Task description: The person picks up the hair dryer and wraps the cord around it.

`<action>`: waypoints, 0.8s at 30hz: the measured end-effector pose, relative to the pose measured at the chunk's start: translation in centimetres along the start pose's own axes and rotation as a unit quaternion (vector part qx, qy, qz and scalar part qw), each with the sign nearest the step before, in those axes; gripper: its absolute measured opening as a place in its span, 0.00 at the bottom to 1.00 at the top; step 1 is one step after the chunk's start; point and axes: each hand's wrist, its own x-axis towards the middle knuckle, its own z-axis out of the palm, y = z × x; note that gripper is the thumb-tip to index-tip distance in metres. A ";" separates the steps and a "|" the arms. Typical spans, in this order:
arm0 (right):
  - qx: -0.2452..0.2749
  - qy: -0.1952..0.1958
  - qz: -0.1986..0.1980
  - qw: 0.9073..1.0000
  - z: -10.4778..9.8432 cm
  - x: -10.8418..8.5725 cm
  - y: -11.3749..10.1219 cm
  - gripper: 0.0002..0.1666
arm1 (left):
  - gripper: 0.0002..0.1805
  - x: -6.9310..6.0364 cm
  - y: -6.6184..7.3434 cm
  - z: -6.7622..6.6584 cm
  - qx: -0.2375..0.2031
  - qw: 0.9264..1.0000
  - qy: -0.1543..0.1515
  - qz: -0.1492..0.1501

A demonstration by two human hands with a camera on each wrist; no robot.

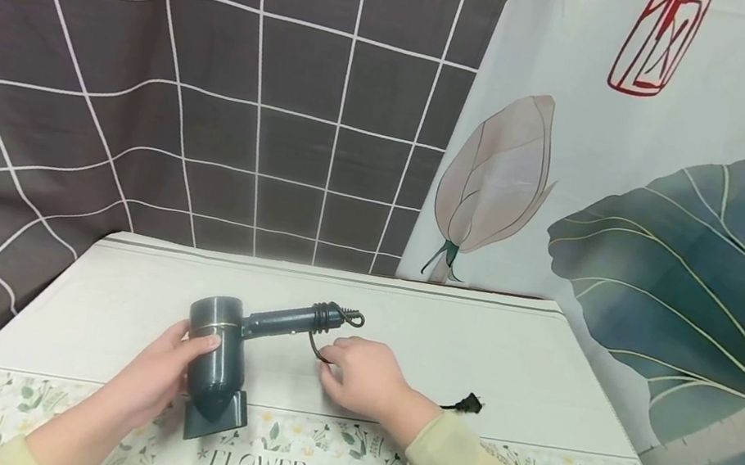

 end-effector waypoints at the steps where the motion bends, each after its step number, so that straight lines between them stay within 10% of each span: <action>1: 0.000 0.002 0.000 1.000 -0.1 0.0 -0.1 0.10 | 0.54 0.0 0.0 0.0 0.001 1.000 0.001 -0.001; 24: -0.014 0.094 -0.041 0.995 -2.6 1.5 -0.8 0.08 | 0.54 0.2 -0.5 0.2 0.044 0.999 0.013 -0.007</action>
